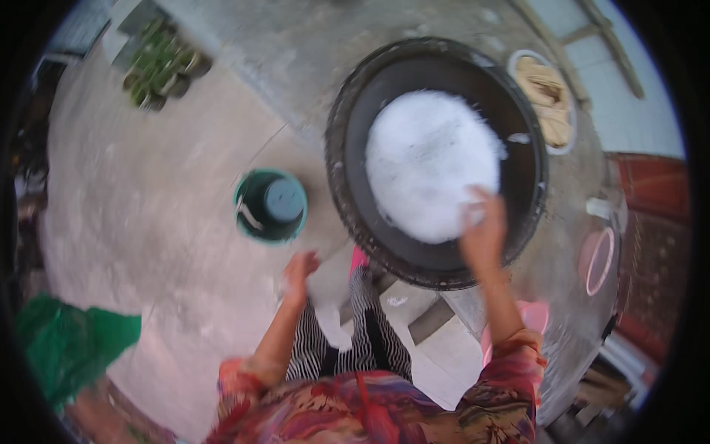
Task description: The person washes clothes by hand in a basin, rinses them, and places them into a washing machine. They then retrieve a power strip, plug it into a wall socket, and connect the washing machine to the power strip.
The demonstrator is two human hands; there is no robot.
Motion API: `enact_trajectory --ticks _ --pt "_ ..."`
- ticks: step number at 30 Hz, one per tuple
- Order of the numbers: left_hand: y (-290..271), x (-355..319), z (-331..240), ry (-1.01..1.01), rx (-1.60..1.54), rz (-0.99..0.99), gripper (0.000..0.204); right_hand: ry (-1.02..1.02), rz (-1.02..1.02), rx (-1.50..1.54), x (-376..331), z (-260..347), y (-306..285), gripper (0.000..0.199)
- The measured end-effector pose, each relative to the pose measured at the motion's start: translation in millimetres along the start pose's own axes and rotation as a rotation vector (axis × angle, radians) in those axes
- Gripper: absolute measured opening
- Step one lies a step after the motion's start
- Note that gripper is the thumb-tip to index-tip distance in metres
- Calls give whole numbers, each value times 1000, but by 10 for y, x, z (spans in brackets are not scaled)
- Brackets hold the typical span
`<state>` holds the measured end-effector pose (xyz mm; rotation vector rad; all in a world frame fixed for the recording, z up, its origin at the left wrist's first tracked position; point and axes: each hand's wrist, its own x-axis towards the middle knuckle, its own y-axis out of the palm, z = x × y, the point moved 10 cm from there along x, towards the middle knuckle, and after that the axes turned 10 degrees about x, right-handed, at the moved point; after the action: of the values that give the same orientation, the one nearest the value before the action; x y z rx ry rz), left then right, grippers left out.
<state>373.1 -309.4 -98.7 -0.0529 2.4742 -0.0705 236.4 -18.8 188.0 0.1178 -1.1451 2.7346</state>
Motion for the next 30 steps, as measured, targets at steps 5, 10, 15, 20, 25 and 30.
enact_trajectory --ticks 5,10,15,20,25,30 --pt "1014 -3 -730 -83 130 -76 43 148 -143 -746 1 -2366 -1525 68" --pt "1016 33 -743 -14 314 -389 42 505 -164 -659 -156 -4357 -2349 84" --pt "1007 25 -766 -36 483 -470 36 726 -72 -137 69 -4607 -1972 64" --pt "1021 44 -741 12 504 -504 29 835 -110 -154 68 -4721 -2098 56" --pt "1043 68 -758 49 509 -524 28 744 -121 -104 139 -4493 -2011 58" --pt "1009 53 -737 -41 450 -488 34 728 -126 32 160 -4418 -1866 60"
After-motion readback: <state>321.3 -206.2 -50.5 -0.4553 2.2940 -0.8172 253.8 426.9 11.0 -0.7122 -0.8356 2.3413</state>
